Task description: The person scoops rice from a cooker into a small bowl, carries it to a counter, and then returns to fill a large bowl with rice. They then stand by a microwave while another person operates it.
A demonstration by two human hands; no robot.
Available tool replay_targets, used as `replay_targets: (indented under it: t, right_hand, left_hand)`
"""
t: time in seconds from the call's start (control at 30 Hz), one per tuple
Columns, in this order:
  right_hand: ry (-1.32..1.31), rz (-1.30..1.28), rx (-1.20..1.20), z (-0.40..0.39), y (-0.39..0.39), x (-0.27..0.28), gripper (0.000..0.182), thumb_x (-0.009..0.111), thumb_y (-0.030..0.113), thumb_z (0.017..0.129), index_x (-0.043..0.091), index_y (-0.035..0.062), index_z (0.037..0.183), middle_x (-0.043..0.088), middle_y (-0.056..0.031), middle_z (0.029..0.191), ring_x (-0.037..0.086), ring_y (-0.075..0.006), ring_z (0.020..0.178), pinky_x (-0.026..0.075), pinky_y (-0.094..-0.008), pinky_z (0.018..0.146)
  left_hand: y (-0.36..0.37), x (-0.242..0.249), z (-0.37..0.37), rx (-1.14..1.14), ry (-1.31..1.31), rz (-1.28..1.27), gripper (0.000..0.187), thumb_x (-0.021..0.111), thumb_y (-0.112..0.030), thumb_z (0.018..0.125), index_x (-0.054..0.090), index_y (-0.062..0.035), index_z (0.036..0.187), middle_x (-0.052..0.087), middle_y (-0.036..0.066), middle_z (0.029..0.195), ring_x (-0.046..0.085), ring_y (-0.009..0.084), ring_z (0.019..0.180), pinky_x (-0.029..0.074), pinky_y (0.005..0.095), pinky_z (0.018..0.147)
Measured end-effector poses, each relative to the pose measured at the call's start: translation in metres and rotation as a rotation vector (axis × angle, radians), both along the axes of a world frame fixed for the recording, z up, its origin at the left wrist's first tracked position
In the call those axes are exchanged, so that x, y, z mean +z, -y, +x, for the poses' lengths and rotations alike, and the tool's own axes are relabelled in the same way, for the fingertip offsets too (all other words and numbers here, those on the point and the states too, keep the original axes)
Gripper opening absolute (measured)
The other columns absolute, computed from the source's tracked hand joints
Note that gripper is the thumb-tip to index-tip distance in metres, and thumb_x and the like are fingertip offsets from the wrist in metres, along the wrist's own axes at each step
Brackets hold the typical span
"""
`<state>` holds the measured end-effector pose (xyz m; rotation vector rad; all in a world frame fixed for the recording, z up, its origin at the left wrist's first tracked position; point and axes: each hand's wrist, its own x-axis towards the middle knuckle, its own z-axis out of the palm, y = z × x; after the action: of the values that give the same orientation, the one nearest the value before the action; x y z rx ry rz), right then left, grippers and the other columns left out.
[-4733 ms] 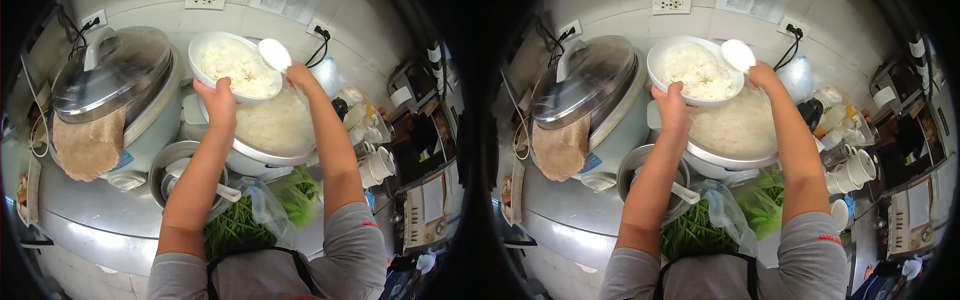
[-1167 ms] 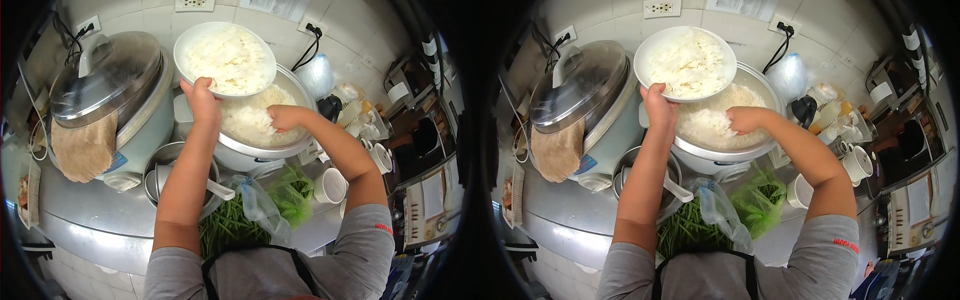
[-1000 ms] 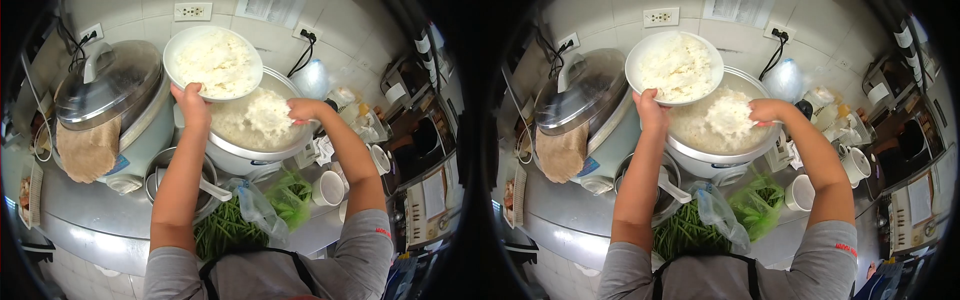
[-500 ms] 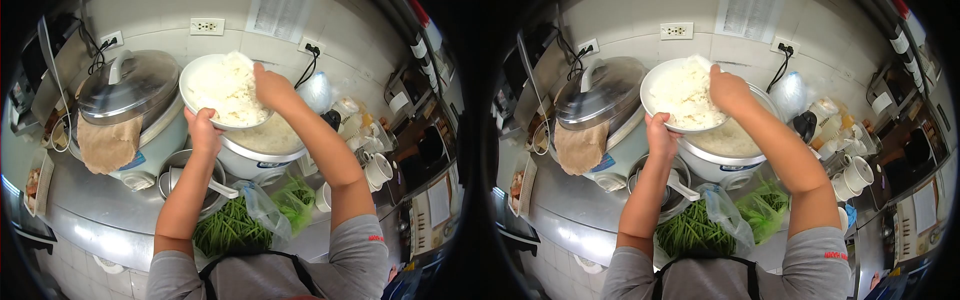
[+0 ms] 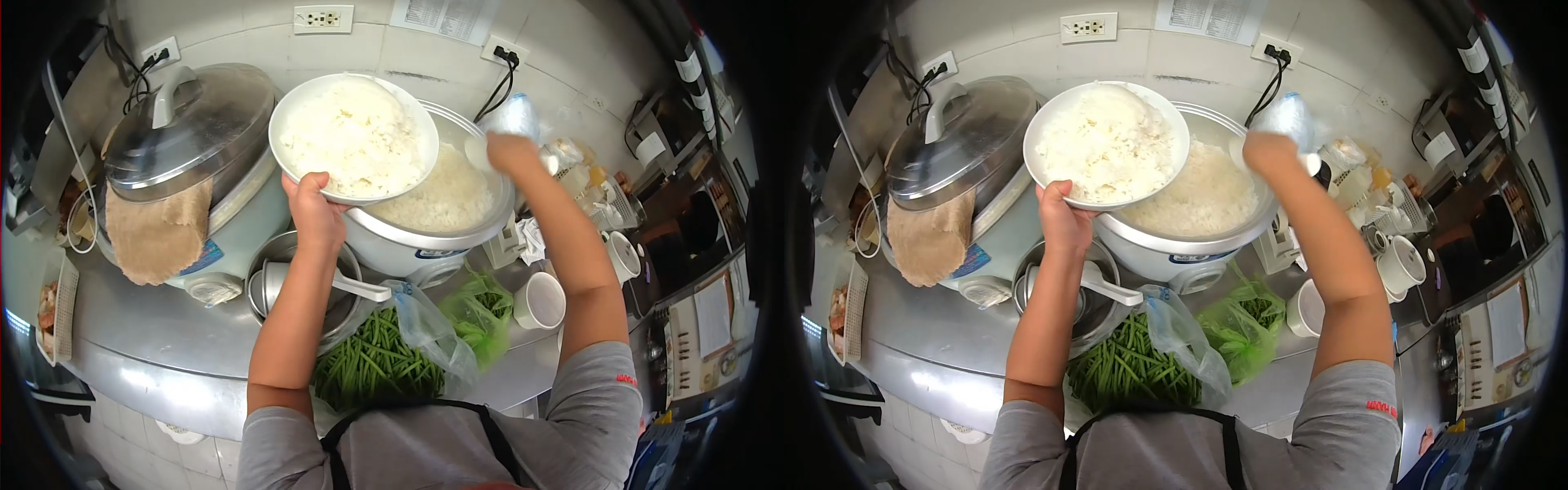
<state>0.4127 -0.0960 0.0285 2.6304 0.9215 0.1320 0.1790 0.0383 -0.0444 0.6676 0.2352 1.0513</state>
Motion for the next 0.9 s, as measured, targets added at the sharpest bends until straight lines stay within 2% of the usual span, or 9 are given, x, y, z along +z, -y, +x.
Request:
replay_targets:
  t: [0.17, 0.23, 0.33, 0.43, 0.5, 0.63, 0.73, 0.83, 0.9]
  right_hand:
    - [-0.033, -0.231, 0.011, -0.019, 0.004, -0.048, 0.031, 0.039, 0.01, 0.078, 0.048, 0.0077, 0.108, 0.058, -0.012, 0.098, 0.057, -0.0291, 0.089, 0.045, -0.0379, 0.073]
    - [-0.054, -0.254, 0.046, -0.025, 0.004, -0.045, 0.032, 0.039, 0.009, 0.078, 0.048, 0.0101, 0.109, 0.058, -0.0122, 0.098, 0.057, -0.0291, 0.088, 0.046, -0.0371, 0.072]
    - [-0.016, -0.03, 0.176, -0.017, 0.005, -0.043, 0.034, 0.039, 0.008, 0.078, 0.045, 0.0136, 0.111, 0.059, -0.0125, 0.095, 0.058, -0.0284, 0.086, 0.046, -0.0364, 0.069]
    - [-0.037, 0.164, 0.073, -0.013, -0.012, -0.029, 0.036, 0.038, 0.008, 0.079, 0.041, 0.0147, 0.114, 0.059, -0.0126, 0.094, 0.058, -0.0276, 0.086, 0.046, -0.037, 0.068]
    - [-0.004, 0.164, 0.104, 0.004, -0.025, -0.039, 0.033, 0.036, 0.007, 0.08, 0.042, 0.0143, 0.111, 0.059, -0.0122, 0.092, 0.057, -0.0278, 0.087, 0.046, -0.0378, 0.067]
    - [0.079, 0.088, 0.175, 0.034, -0.052, -0.058, 0.032, 0.035, 0.006, 0.08, 0.041, 0.0137, 0.111, 0.059, -0.012, 0.092, 0.057, -0.0271, 0.086, 0.046, -0.0381, 0.067]
    - [-0.001, 0.0, 0.16, 0.042, -0.067, -0.075, 0.035, 0.038, 0.007, 0.079, 0.04, 0.0135, 0.113, 0.059, -0.0115, 0.092, 0.058, -0.0267, 0.085, 0.046, -0.0383, 0.067]
    - [-0.031, -0.002, 0.278, 0.056, -0.061, -0.082, 0.039, 0.04, 0.008, 0.077, 0.04, 0.0131, 0.115, 0.058, -0.0118, 0.095, 0.057, -0.0262, 0.087, 0.046, -0.0382, 0.07]
    - [-0.088, -0.017, 0.272, 0.056, -0.062, -0.089, 0.042, 0.042, 0.008, 0.076, 0.04, 0.0133, 0.117, 0.058, -0.0123, 0.096, 0.056, -0.0263, 0.09, 0.046, -0.0378, 0.072]
  left_hand:
    - [-0.003, -0.011, 0.002, 0.024, -0.021, 0.102, 0.059, 0.04, -0.008, 0.066, 0.018, -0.0072, 0.121, 0.039, 0.017, 0.112, 0.052, 0.026, 0.093, 0.052, 0.0334, 0.058]
    - [0.004, -0.004, 0.005, 0.048, -0.036, 0.053, 0.055, 0.04, -0.011, 0.068, 0.021, -0.0062, 0.119, 0.04, 0.017, 0.113, 0.052, 0.0302, 0.094, 0.051, 0.0393, 0.062]
    - [-0.002, 0.004, 0.024, 0.041, -0.015, 0.009, 0.052, 0.04, -0.012, 0.069, 0.022, -0.0061, 0.117, 0.039, 0.018, 0.114, 0.051, 0.0328, 0.094, 0.05, 0.0438, 0.064]
    - [-0.012, 0.007, 0.054, 0.063, -0.013, -0.021, 0.05, 0.04, -0.011, 0.069, 0.022, -0.0063, 0.115, 0.036, 0.018, 0.115, 0.049, 0.0337, 0.095, 0.049, 0.0465, 0.064]
    - [-0.015, 0.006, 0.068, 0.103, 0.003, -0.011, 0.05, 0.041, -0.01, 0.07, 0.021, -0.0064, 0.115, 0.034, 0.019, 0.116, 0.047, 0.0349, 0.097, 0.048, 0.049, 0.065]
    - [-0.021, 0.005, 0.064, 0.085, -0.037, -0.038, 0.049, 0.04, -0.01, 0.07, 0.021, -0.0058, 0.115, 0.035, 0.02, 0.115, 0.047, 0.035, 0.098, 0.049, 0.0482, 0.065]
    - [-0.019, 0.005, 0.063, 0.077, -0.047, -0.025, 0.049, 0.04, -0.011, 0.07, 0.021, -0.0052, 0.115, 0.035, 0.02, 0.114, 0.047, 0.0349, 0.099, 0.049, 0.0478, 0.065]
    - [-0.021, 0.001, 0.062, 0.038, -0.021, -0.027, 0.048, 0.04, -0.012, 0.07, 0.021, -0.0041, 0.114, 0.036, 0.02, 0.113, 0.047, 0.0344, 0.098, 0.049, 0.0474, 0.066]
    - [-0.024, -0.001, 0.064, -0.011, 0.021, -0.039, 0.046, 0.04, -0.012, 0.071, 0.022, -0.0037, 0.113, 0.036, 0.021, 0.112, 0.048, 0.0336, 0.097, 0.049, 0.0472, 0.066]
